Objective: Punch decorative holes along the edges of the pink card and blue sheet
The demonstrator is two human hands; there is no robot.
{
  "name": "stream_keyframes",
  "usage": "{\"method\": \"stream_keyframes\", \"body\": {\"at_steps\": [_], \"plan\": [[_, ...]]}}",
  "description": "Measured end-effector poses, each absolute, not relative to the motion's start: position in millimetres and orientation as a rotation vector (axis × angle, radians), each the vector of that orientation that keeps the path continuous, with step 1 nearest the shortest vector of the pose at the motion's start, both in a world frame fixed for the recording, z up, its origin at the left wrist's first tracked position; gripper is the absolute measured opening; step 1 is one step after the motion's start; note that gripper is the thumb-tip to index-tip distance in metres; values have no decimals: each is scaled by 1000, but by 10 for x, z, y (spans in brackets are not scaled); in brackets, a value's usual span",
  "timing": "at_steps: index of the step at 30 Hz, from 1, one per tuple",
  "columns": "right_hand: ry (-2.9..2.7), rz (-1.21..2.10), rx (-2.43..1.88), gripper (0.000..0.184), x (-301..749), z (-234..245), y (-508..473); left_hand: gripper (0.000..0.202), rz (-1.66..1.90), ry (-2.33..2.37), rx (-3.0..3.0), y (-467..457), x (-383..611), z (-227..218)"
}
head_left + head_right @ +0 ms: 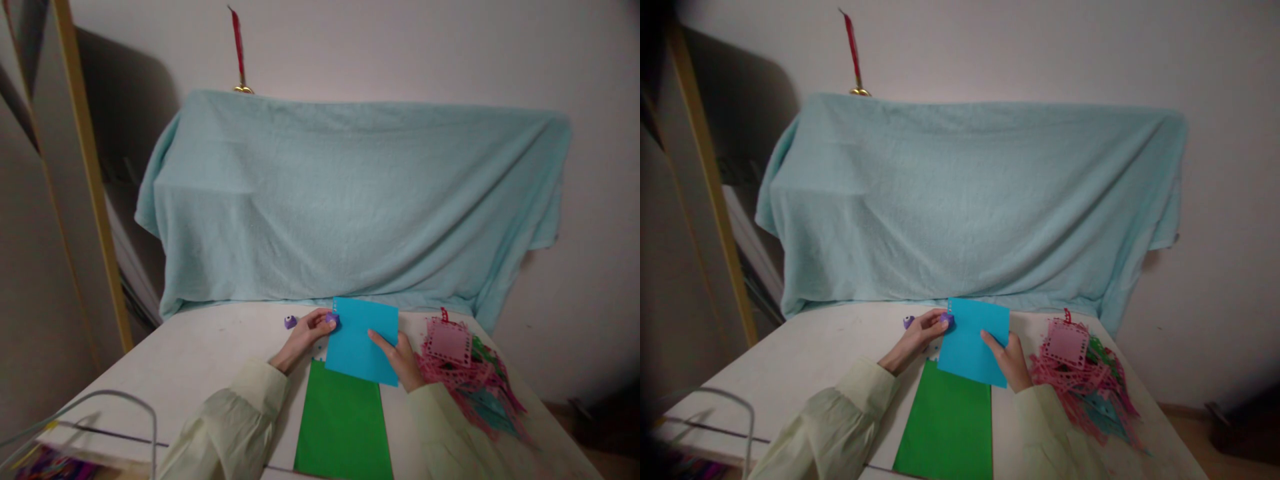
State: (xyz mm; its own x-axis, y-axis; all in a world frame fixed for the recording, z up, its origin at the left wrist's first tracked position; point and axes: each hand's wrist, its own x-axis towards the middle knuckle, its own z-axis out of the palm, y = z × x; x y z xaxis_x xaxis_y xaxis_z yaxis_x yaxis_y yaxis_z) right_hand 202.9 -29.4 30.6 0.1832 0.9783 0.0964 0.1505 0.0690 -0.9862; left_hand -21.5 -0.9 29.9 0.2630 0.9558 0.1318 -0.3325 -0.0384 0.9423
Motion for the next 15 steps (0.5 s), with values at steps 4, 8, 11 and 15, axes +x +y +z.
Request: {"method": "stream_keyframes", "body": {"at_steps": [4, 8, 11, 15], "plan": [[-1208, 937, -1329, 45, 2030, 301, -285, 41, 1193, 736, 1180, 5, -218, 279], [-1220, 920, -1325, 43, 2040, 280, -269, 42, 1177, 754, 1207, 21, -227, 266], [-1226, 912, -1336, 42, 2051, 273, -265, 43, 1168, 761, 1216, 28, -239, 266], [-1229, 921, -1333, 42, 2057, 272, -271, 42, 1154, 741, 1212, 33, -245, 268]]}}
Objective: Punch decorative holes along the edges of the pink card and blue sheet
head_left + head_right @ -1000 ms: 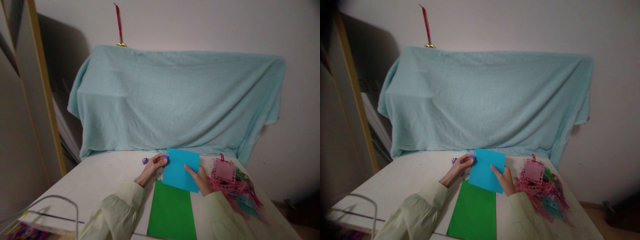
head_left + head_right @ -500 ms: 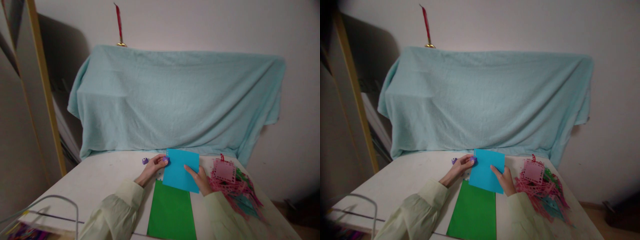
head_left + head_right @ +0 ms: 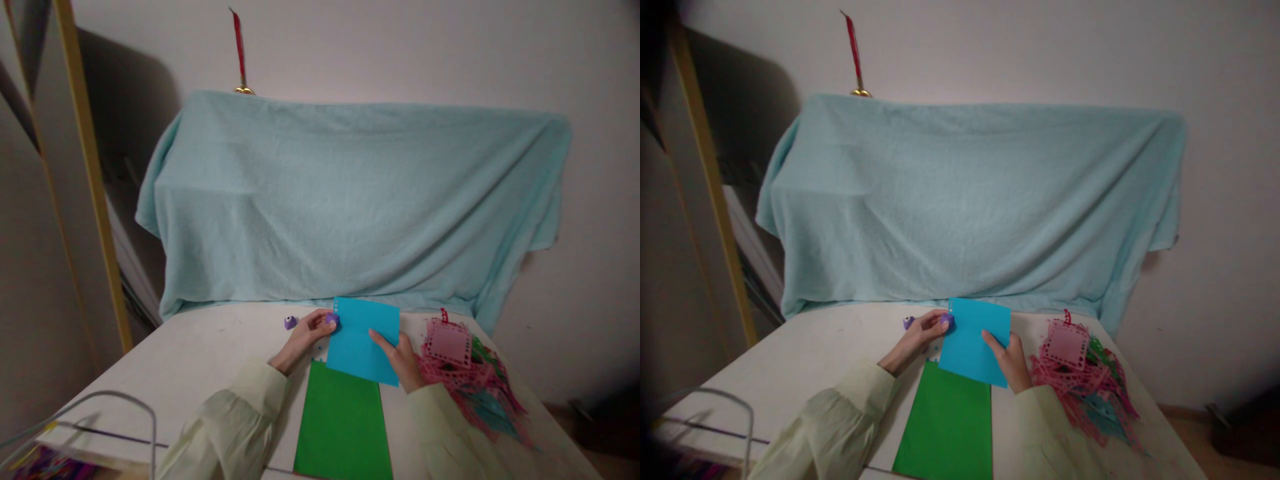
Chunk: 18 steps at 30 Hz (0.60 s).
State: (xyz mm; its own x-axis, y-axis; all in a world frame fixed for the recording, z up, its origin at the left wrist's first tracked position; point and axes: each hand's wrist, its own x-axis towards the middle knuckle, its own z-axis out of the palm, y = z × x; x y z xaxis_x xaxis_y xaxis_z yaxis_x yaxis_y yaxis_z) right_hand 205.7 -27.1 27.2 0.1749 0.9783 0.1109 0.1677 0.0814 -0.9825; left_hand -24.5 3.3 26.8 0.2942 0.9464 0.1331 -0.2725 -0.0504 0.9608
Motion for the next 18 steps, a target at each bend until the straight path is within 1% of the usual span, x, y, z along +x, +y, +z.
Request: {"method": "stream_keyframes", "body": {"at_steps": [6, 11, 18], "plan": [[-1220, 950, -1315, 42, 2050, 279, -277, 43, 1156, 718, 1191, 24, -231, 273], [-1215, 950, -1326, 38, 2033, 311, -297, 41, 1189, 729, 1168, 24, -225, 246], [-1200, 945, -1354, 38, 2032, 319, -295, 40, 1184, 715, 1163, 44, -218, 219]]}}
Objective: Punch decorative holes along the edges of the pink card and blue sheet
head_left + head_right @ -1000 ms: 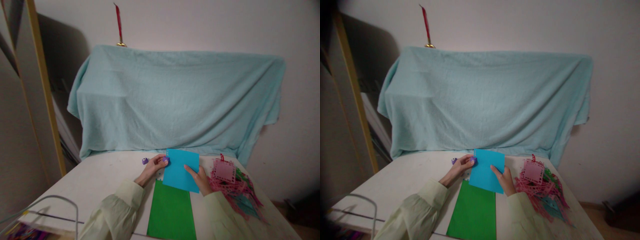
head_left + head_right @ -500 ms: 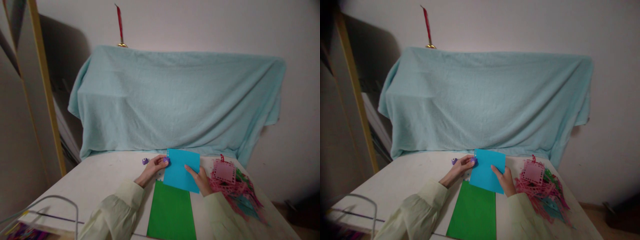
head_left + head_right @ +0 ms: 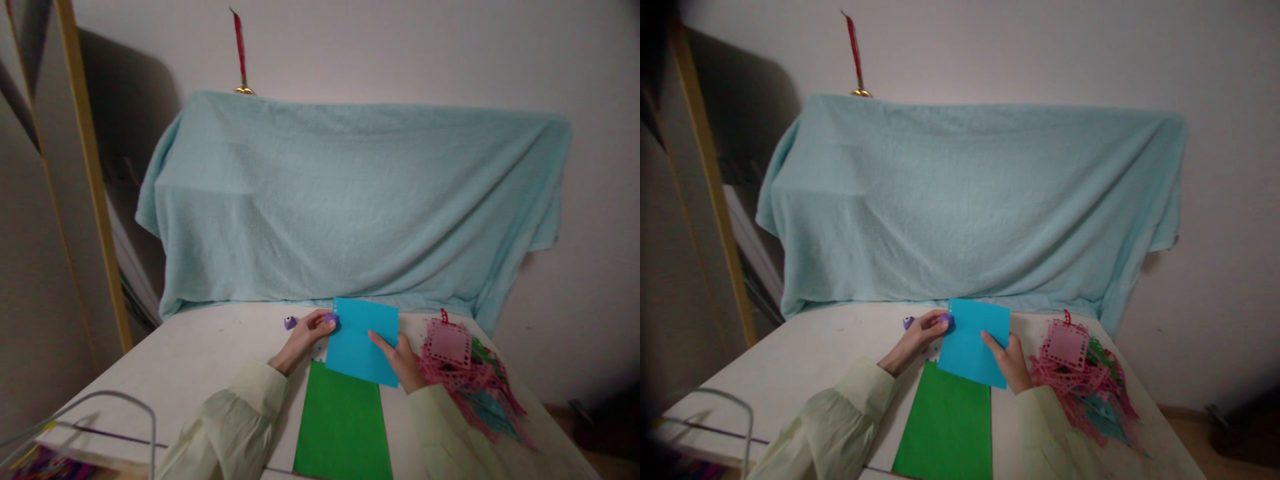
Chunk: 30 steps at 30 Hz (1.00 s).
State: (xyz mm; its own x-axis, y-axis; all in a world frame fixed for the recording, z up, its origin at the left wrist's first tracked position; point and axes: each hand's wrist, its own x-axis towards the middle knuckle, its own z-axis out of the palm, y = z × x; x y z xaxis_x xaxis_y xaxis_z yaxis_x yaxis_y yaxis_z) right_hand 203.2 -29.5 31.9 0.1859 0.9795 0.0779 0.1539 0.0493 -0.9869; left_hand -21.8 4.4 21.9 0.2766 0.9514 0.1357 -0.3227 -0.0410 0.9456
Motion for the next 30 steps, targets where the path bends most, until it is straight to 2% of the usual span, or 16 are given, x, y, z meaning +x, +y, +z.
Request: {"method": "stream_keyframes", "body": {"at_steps": [9, 15, 30], "plan": [[-1205, 949, -1351, 38, 2033, 337, -315, 40, 1168, 711, 1161, 61, -231, 210], [-1209, 966, -1326, 44, 2026, 315, -299, 41, 1187, 718, 1156, 49, -228, 224], [-1223, 969, -1333, 39, 2024, 320, -303, 44, 1185, 741, 1169, 30, -226, 254]]}}
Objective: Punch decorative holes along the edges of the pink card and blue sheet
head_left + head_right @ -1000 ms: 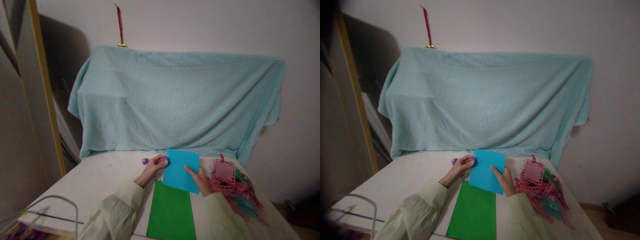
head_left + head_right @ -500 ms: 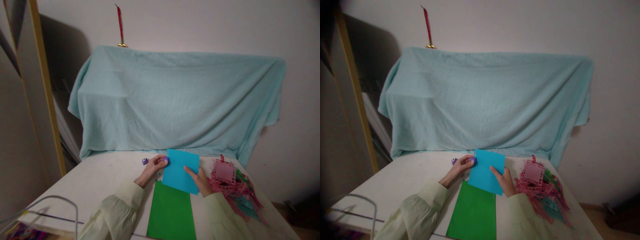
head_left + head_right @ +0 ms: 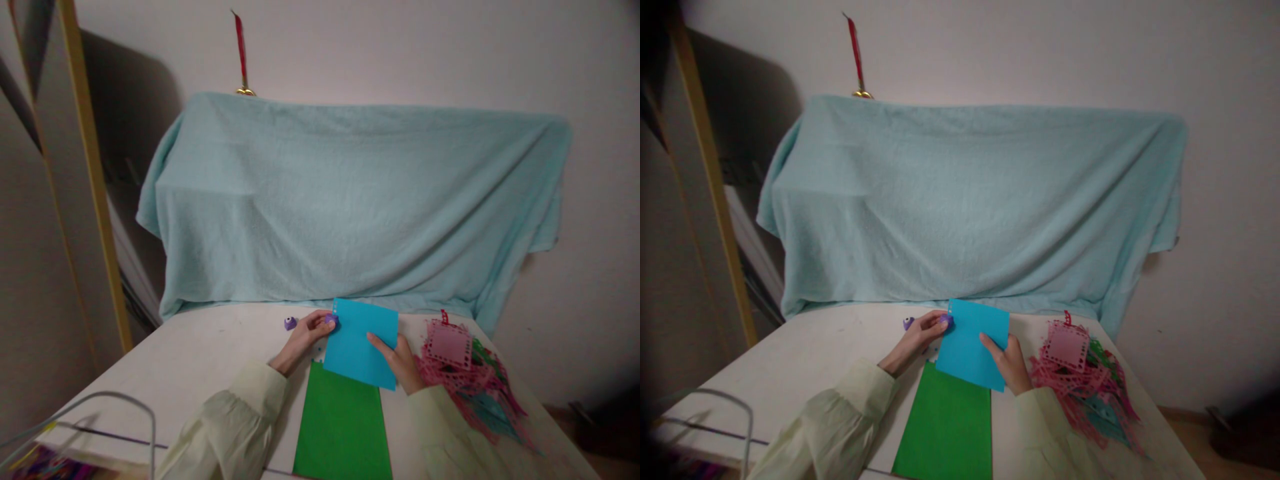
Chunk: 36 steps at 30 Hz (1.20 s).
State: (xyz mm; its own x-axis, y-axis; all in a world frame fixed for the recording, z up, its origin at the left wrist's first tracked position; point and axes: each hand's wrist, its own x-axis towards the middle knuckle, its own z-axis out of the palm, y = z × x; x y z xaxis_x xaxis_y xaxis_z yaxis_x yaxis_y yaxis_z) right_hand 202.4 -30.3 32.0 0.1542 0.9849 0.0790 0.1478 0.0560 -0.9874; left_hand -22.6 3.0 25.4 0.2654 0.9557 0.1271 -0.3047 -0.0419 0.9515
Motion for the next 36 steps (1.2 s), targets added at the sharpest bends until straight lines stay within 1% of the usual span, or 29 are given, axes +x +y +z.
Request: {"method": "stream_keyframes", "body": {"at_steps": [11, 16, 24, 31, 36], "plan": [[-1256, 970, -1302, 44, 2036, 294, -303, 40, 1182, 746, 1163, 14, -217, 263], [-1278, 968, -1308, 42, 2044, 281, -295, 39, 1185, 755, 1176, 19, -226, 274], [-1289, 953, -1307, 41, 2044, 282, -293, 44, 1186, 751, 1148, 40, -228, 256], [-1268, 980, -1304, 38, 2017, 307, -321, 42, 1193, 759, 1154, 70, -224, 209], [-1257, 1006, -1294, 43, 1995, 306, -318, 45, 1171, 772, 1150, 84, -237, 208]]}}
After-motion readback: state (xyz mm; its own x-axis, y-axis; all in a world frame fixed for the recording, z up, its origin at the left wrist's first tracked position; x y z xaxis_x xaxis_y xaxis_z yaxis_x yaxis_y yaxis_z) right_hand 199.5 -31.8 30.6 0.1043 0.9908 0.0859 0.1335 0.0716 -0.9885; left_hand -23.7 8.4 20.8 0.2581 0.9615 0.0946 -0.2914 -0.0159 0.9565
